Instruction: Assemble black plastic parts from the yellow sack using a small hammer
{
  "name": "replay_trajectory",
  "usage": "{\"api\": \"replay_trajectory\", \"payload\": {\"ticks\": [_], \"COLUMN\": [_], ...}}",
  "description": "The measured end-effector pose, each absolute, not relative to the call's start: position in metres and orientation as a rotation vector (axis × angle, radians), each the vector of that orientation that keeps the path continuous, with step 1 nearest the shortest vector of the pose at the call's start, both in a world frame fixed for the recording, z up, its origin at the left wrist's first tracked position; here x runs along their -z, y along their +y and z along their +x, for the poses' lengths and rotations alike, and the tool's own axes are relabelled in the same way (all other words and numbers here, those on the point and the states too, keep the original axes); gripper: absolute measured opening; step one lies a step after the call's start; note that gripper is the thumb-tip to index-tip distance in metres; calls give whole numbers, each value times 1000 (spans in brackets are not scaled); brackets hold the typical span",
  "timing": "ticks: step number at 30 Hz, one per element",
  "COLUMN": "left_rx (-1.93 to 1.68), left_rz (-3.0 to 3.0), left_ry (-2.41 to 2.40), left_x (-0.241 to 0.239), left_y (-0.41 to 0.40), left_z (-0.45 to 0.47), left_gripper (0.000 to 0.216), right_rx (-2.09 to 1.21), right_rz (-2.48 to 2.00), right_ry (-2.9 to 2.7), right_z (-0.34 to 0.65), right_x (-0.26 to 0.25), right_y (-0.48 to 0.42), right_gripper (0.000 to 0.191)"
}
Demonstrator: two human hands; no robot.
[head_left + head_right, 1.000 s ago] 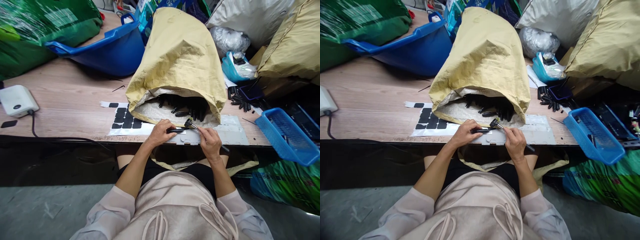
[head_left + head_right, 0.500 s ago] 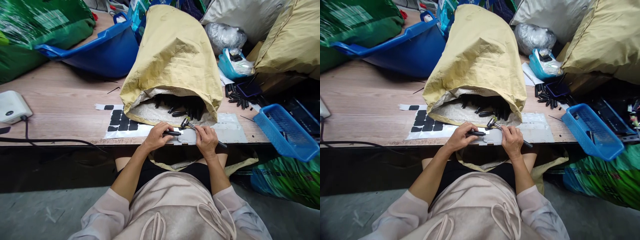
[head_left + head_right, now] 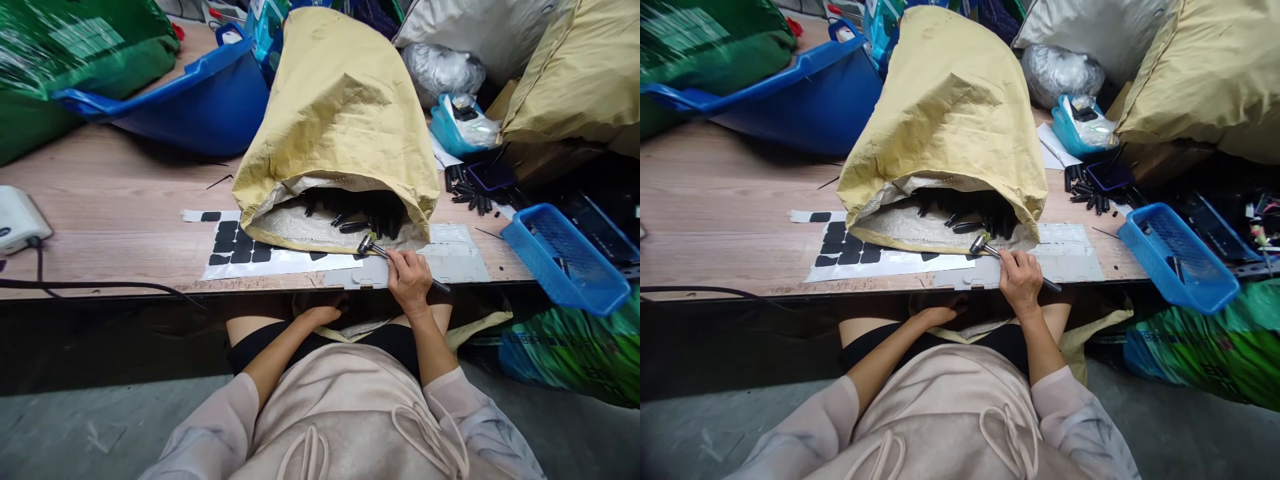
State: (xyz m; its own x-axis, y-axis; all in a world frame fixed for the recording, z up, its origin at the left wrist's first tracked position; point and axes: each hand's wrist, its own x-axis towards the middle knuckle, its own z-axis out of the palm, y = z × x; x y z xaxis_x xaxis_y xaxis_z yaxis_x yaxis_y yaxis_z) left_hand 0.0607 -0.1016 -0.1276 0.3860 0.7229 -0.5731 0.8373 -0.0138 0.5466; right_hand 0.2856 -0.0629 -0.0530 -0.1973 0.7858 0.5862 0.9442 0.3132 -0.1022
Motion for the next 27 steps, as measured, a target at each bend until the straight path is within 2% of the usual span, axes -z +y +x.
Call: {"api": "replay_trajectory", "payload": {"ticks": [3,6,9,12,15,17,22,27], "left_rx": [266,254,-33,-472,-828,-853,-782,-807], "left_rz": [1777,1837,1779,1839,2030,2127,2187,2271], "left_ry": [1334,984,646,869,1358,1522,1585,1533], "left_x": [111,67,18,-6,2,16,35,19], "left_y": [-103,-99,-81,-48,-9,12,27,0], "left_z": [58,52,44,40,42,47,53,34], "left_gripper": [56,50,36,27,22,23,13,13], "right_rx": [372,351,356,374,375,369,317,378], "right_rz": [-1535,-1553,-1569,-1552,-1533,-1534,-1564,-1530], "right_ry": [-2041,-2050,-2046,-2033,-2036,-2039,-2038,-2043], "right_z": [286,286,286,286,286,286,286,287], "right_x": [52,53,54,55,56,57,58,57], "right_y": [-63,-64,-64,-63,-62,-62,-62,-63], "right_gripper": [25,26,26,26,26,26,27,26]}}
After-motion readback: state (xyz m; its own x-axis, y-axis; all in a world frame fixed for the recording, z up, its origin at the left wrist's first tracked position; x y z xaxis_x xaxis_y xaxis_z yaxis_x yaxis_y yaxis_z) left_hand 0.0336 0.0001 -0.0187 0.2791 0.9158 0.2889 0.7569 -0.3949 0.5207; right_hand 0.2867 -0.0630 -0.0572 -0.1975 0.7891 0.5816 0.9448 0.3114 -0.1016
